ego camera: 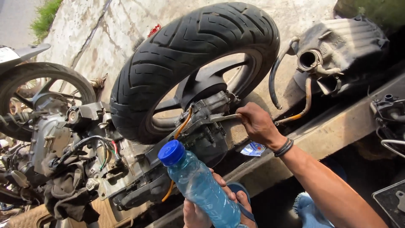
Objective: The person pours liquid from a blue plastic bottle onto the rear brake assembly of a motorcycle and scrubs the area with a toothbrush. The person continues scrubbing different parts of the brake assembly while occasionally adding more liquid.
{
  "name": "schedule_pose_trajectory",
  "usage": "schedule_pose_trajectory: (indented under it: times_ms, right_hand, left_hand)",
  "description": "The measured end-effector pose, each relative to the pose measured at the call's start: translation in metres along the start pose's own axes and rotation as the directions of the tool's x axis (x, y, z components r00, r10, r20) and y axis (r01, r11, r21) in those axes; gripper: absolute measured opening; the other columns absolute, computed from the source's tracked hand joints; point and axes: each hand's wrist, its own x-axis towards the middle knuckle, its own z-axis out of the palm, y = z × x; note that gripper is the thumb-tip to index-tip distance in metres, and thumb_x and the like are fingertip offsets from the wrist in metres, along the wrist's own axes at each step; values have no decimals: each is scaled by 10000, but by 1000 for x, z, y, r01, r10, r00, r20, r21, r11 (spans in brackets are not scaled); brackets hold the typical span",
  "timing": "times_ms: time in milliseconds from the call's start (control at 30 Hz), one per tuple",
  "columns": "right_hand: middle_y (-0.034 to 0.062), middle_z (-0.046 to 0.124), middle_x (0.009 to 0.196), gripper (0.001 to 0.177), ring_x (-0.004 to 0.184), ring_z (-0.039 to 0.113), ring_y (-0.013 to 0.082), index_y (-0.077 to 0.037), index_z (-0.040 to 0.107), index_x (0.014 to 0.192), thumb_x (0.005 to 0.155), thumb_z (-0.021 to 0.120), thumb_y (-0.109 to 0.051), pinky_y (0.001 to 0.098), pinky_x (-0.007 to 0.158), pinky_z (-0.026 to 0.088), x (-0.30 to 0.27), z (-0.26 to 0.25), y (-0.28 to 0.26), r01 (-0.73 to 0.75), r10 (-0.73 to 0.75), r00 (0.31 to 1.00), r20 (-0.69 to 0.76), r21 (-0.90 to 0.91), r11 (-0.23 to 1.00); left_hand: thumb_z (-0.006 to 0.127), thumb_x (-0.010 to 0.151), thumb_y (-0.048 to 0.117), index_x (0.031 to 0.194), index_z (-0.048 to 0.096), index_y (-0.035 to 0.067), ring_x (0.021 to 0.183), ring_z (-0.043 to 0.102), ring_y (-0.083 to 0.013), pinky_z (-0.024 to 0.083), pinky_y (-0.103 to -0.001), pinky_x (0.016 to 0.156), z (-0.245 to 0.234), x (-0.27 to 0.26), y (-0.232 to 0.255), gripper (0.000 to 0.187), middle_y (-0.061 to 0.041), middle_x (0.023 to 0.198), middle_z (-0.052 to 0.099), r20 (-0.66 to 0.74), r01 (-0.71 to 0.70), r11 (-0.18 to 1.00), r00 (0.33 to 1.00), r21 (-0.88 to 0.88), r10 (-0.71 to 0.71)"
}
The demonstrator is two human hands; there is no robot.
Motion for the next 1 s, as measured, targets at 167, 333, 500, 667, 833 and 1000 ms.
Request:
schedule_pose_trajectory:
  times_ms: [167, 333, 500, 667, 833, 1000]
  right_hand:
    - [48, 463, 838, 48, 723, 448, 207, -116, 525, 1096, 1072, 533, -156, 346, 648, 441, 11, 11, -21, 197, -190, 980, 61, -148, 969]
    - [65, 486, 837, 106, 699, 466, 225, -90, 574, 1111, 1073, 537, -181, 366, 641, 432, 4, 10, -12, 141, -132, 990, 55, -222, 965]
    - [81, 469, 827, 78, 703, 463, 254, -64, 557, 1087, 1068, 544, -138, 391, 657, 430, 12, 5, -33, 205, -199, 979, 50, -190, 960]
    - [66, 467, 817, 92, 682, 451, 227, -91, 543, 1093, 1073, 534, -180, 368, 622, 418, 6, 14, -40, 191, -186, 982, 42, -251, 949]
    - [29, 481, 794, 129, 677, 443, 176, -106, 585, 1075, 1063, 560, -232, 312, 602, 412, 6, 7, -16, 155, -131, 987, 92, -347, 925]
    - [81, 473, 805, 107, 659, 435, 246, -73, 557, 1091, 1081, 538, -177, 391, 619, 383, 18, 11, -54, 280, -274, 960, 62, -302, 911]
  left_hand:
    - [679, 936, 612, 1415, 400, 46, 963, 705, -289, 534, -497, 948, -32, 18, 19, 792, -132, 1227, 568, 332, -138, 931, 943, 338, 19]
    - [767, 842, 551, 1358, 507, 117, 963, 725, -194, 453, -432, 1046, -19, 14, 20, 723, -34, 1169, 615, 158, -26, 997, 987, 68, 14]
    - [686, 967, 542, 1443, 381, 35, 1011, 701, -288, 512, -524, 997, -38, 15, 18, 760, -154, 1254, 555, 337, -146, 959, 940, 245, 57]
    - [697, 741, 677, 1202, 536, 83, 801, 660, -205, 487, -449, 978, 20, 1, 10, 769, -83, 917, 600, -123, 50, 989, 992, 137, -34]
    - [625, 782, 711, 1202, 686, 48, 742, 647, -267, 432, -426, 1094, 32, -10, 5, 787, -157, 734, 661, -372, 46, 996, 926, -72, -70]
    - [629, 754, 766, 1062, 642, -84, 534, 651, -316, 478, -445, 1085, -10, -10, 10, 904, -198, 707, 657, -336, 61, 998, 940, -22, -65]
